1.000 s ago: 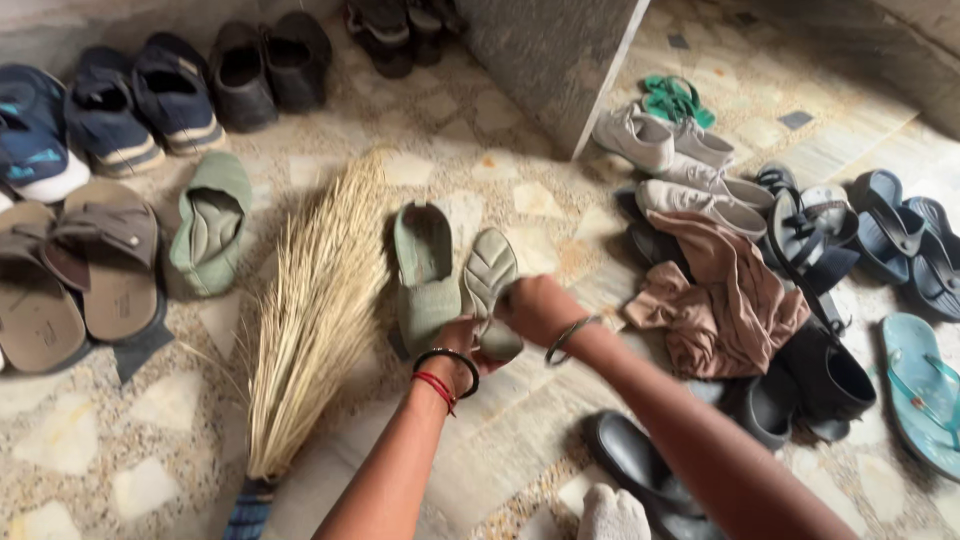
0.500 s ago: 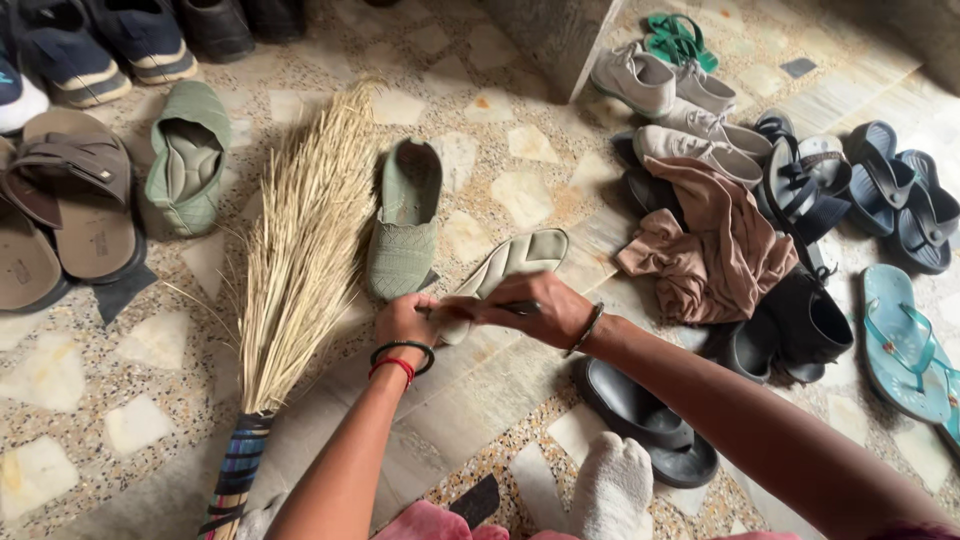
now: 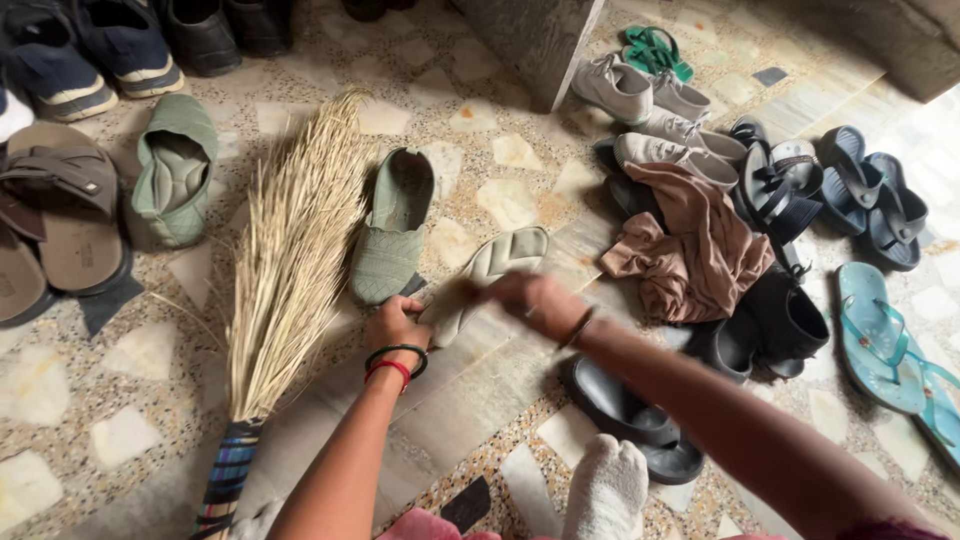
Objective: The person cleans several pairs of shoes using a small brush and a broom. They remove insoles from a pair of green slip-on shoes, brush the interior and exterior, and reinsert the insoles. They then brush and tie the laces of white sneakers before placing them back in line with other shoes.
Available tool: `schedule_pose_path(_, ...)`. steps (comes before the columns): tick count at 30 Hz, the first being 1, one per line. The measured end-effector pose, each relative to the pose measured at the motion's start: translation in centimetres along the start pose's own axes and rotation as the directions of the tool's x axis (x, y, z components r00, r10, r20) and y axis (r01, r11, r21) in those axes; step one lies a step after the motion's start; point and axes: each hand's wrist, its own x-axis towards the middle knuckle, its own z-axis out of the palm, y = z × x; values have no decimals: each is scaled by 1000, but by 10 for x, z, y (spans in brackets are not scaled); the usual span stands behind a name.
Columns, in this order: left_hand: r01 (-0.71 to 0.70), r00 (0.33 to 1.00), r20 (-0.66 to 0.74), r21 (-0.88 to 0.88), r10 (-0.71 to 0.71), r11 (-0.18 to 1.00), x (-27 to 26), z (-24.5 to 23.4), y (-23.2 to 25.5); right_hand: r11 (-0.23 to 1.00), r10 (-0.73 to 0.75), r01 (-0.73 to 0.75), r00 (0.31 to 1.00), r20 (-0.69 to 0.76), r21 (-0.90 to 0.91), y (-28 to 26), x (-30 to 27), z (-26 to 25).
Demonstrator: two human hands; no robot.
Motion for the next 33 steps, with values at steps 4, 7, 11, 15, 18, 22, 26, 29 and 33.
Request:
schedule_pose_path(4, 122, 981, 169, -171, -93, 978, -7, -12, 12, 687, 720, -725, 687, 97, 35, 48, -7, -71)
schedule_pose_path(7, -111, 993, 16, -238, 118, 965, -17, -20, 33, 854, 503, -520, 837, -216, -26, 47, 10, -115)
schedule_pose_path(11, -762, 523, -369, 202, 768, 616, -24, -30, 47, 778, 629, -594, 732, -261, 206, 13, 44, -154)
schedule_pose_path(15, -760, 374, -1, 573, 927, 307, -17, -20, 21, 848, 480, -380, 847, -230, 369, -26, 65, -129)
schedule_pose_path(18, -820, 358, 144, 520, 922, 238, -17, -15, -19, 843, 488, -481, 872, 34, 239, -60, 51, -71)
schedule_pose_path(22, -735, 608, 19, 389, 793, 555, -18, -7, -39, 872, 377, -419, 905, 199, 254, -38, 11, -31)
schedule_pose_path(26, -822, 425, 68, 448, 903, 353, -16, -10, -40, 830, 541, -499, 828, 144, -250, 24, -15, -76)
schedule_pose_path(29, -837, 358, -13, 439, 934, 327, -17, -6, -44, 827, 527, -546, 835, -157, -131, 24, -14, -92)
schedule_pose_path(33, -742, 614, 86, 403, 785, 536, -18, -5, -42, 981, 147, -136, 987, -72, 141, -22, -11, -28)
